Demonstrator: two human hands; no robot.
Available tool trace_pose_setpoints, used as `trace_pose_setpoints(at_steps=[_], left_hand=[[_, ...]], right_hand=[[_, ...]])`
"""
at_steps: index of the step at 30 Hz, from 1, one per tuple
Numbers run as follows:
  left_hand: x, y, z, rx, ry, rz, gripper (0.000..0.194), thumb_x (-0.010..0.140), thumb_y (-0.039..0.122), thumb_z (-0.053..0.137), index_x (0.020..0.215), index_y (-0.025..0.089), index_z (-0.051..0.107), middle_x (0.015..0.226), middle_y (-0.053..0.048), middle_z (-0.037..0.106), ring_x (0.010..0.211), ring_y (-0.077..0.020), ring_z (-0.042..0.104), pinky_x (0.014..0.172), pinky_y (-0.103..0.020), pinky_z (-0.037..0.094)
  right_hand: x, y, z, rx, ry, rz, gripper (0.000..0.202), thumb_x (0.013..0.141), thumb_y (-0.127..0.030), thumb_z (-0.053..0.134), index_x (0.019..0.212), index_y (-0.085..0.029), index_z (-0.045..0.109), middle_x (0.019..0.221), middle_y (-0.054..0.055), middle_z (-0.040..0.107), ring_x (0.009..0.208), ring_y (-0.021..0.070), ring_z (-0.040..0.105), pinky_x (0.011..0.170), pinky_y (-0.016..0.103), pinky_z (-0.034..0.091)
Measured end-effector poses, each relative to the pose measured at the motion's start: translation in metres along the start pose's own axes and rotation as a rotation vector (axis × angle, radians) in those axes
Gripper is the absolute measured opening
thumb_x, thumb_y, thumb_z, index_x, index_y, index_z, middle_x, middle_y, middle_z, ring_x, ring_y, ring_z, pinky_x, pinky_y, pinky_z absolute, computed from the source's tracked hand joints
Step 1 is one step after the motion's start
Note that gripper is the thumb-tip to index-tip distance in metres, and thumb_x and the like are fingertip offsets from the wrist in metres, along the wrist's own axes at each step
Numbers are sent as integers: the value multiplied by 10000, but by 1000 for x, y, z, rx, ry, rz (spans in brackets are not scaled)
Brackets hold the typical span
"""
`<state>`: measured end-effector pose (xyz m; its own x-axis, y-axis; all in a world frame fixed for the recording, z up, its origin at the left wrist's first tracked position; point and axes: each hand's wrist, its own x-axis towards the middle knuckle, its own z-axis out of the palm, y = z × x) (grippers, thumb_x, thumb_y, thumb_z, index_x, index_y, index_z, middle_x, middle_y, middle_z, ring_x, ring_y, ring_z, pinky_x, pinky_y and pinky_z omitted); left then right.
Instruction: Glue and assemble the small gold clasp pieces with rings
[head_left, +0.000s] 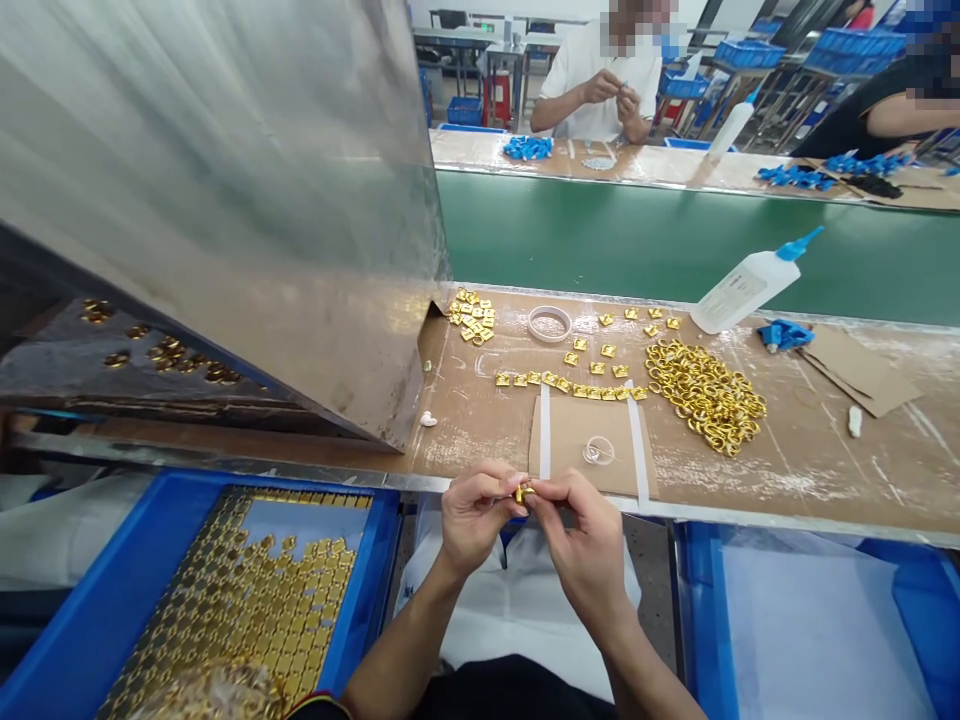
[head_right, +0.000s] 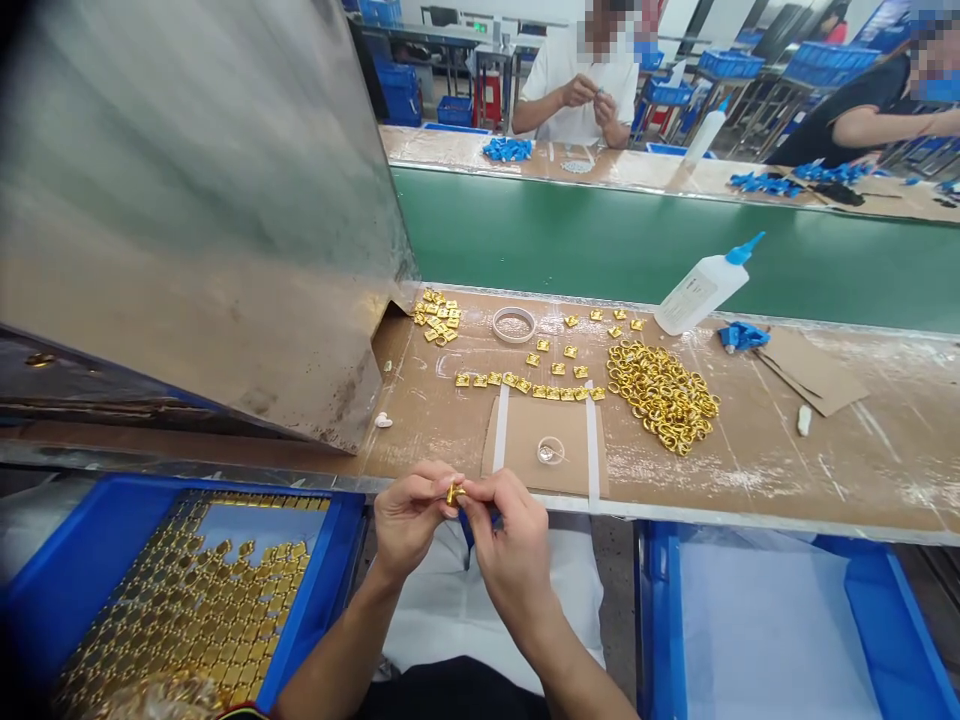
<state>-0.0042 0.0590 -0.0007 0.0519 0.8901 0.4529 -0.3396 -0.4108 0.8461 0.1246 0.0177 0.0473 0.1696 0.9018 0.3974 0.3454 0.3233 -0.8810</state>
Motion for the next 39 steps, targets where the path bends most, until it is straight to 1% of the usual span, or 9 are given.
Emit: trace_pose_setpoints(at_steps=[6,9,14,18,25,30,33,36,39], left_hand=[[2,-3,3,-171,46,-58,205,743,307,886,849,213,738,753,2,688,691,-106,682,622,-182,544],[1,-5,3,-237,19,-108,280,721,370,895,805,200,689,710,23,633,632,-87,631,580,-162,496],[4,-1,-3,-250,-19,-166,396,674,452,908,747,175,635,792,23,599,594,-50,550,545,-145,433],[4,1,-8,-197,-53,-202,466,647,508,905,657,151,605,785,10,572,645,-71,547,590,-167,444],[-1,-1,-11,-183,-20,-234,536,631,585,886,608,156,566,738,16,524,664,-99,534,619,-206,443],[-1,6,-6,-297,4,-307,611,591,583,910,560,153,477,709,27,455,637,-92,456,598,-207,417],[-1,12,-2,-388,19,-352,660,586,575,917,551,153,410,679,39,392,612,-89,405,571,-204,400],[-2,18,3,-443,38,-420,692,589,565,918,560,151,364,673,43,356,610,-87,386,560,-202,390],[-4,24,5,-453,72,-487,739,583,627,894,572,155,326,682,44,329,614,-86,361,565,-206,393]], right_hand=[[4,-7,2,68,-6,-16,122,953,-119,665,888,-204,726,841,37,672,743,169,662,634,249,551],[7,-9,2,67,-33,-13,121,959,-148,678,912,-214,767,819,29,649,715,161,646,617,246,544],[10,-8,1,73,-96,-38,126,984,-216,681,931,-226,795,781,20,633,680,155,622,595,246,526],[8,-6,3,84,-118,-45,156,1006,-260,660,962,-230,806,788,33,631,676,161,621,615,265,547],[-2,-6,10,134,-111,-68,221,1025,-177,590,1109,-240,785,833,39,636,714,159,627,649,260,559],[-7,-11,16,158,-118,-45,273,1016,-118,544,1164,-232,743,880,43,623,768,166,627,683,262,549],[-8,-15,18,168,-128,-24,246,1009,-111,548,1152,-220,717,905,43,639,785,166,634,689,254,545],[-9,-18,20,167,-88,-29,178,999,-122,581,1091,-215,702,888,39,670,764,169,642,673,252,550],[-10,-20,21,158,-51,-46,132,1002,-137,602,1031,-219,702,865,39,699,740,172,659,664,259,562]])
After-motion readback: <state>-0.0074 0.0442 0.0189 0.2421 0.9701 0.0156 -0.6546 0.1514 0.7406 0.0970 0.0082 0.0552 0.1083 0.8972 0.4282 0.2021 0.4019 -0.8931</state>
